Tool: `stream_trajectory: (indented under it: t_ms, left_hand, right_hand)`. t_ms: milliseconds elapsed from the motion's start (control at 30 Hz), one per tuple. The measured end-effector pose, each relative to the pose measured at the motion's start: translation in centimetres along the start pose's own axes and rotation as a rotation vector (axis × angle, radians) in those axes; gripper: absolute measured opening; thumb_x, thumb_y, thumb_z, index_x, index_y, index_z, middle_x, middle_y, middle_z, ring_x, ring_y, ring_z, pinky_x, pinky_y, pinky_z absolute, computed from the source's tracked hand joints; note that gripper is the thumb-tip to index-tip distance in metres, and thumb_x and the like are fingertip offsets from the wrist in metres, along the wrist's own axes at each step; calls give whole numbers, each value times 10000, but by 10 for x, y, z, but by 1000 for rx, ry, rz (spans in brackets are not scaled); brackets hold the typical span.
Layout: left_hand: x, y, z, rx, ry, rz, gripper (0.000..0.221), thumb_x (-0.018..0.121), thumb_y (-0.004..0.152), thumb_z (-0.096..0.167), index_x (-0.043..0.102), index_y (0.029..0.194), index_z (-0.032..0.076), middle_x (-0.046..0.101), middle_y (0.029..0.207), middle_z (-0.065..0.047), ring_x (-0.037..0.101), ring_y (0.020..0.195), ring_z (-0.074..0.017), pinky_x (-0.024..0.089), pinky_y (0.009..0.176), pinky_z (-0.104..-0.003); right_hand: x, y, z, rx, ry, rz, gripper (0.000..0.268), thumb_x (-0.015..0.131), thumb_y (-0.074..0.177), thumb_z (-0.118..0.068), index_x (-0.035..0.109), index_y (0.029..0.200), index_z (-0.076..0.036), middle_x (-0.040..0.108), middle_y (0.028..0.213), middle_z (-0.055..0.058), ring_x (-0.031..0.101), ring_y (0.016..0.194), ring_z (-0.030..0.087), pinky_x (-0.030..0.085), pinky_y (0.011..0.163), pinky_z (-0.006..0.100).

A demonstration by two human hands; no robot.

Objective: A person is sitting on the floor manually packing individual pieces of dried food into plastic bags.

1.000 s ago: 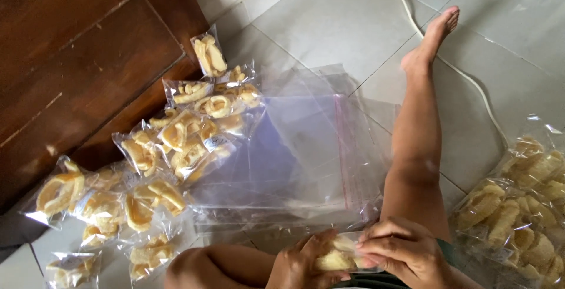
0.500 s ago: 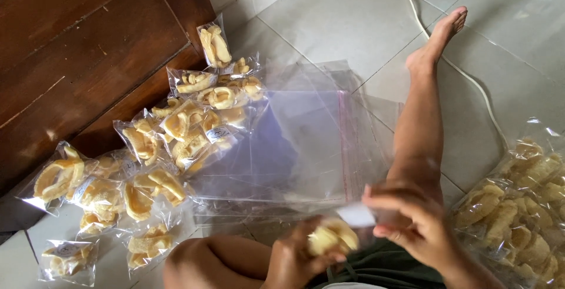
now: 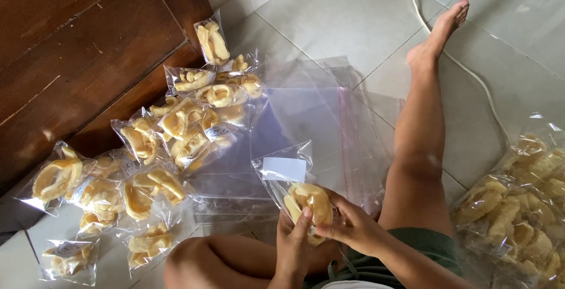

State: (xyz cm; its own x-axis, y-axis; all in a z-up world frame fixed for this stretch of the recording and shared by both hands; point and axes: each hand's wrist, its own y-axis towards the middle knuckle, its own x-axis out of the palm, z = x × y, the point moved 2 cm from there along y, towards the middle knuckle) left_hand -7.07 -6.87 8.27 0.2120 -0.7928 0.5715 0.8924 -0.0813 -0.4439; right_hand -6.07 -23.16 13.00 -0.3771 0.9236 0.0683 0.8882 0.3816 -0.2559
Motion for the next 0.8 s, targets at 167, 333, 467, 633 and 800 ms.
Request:
stream_trajectory:
  t_ms: [167, 333, 467, 633, 800]
  left_hand:
    - [2, 1, 1, 67, 148, -51, 471, 756, 864, 106, 586, 1283, -30, 721, 1032, -182, 689, 841, -214, 570, 770, -331]
    - [1, 1, -2, 14, 145, -41, 539, 804, 823, 99, 583, 1292, -50, 717, 1030, -193, 693, 843, -231, 569, 762, -335]
    - [-3, -1, -2, -5, 118, -91, 636, 816, 799, 103, 551, 1359, -39, 717, 1090, -203, 700, 924, -250, 566, 828, -354]
    - [-5, 0, 5, -19, 166, -92, 546, 808, 817, 58, 587, 1306, -44, 741, 1086, -205, 735, 928, -265, 603, 827, -358]
    - [-5, 4, 24, 152, 329, -160, 540, 831, 810, 43, 607, 1298, -13, 757, 1136, -168, 751, 1024, -260, 616, 917, -367]
  right_hand:
    - [-7, 1, 25, -19, 21, 131, 705, 793, 842, -185, 485, 1460, -43, 674, 1348, 145, 722, 1184, 243, 624, 962, 341]
    - [-11, 0, 49, 8, 107, 181, 689, 794, 835, -126, 494, 1452, -55, 676, 1346, 157, 742, 1134, 245, 659, 923, 338]
    - [-9, 1, 52, -57, 230, 181, 613, 782, 844, -36, 556, 1414, -26, 706, 1280, 131, 732, 1079, 218, 636, 892, 325]
    - [-15, 1, 43, -82, 130, 132, 702, 819, 819, -133, 508, 1439, -25, 687, 1278, 143, 702, 1127, 235, 613, 934, 344]
    - [-40, 1, -5, -253, -164, 199, 902, 778, 817, -364, 352, 1535, -22, 581, 1415, 189, 594, 1294, 289, 534, 1077, 430]
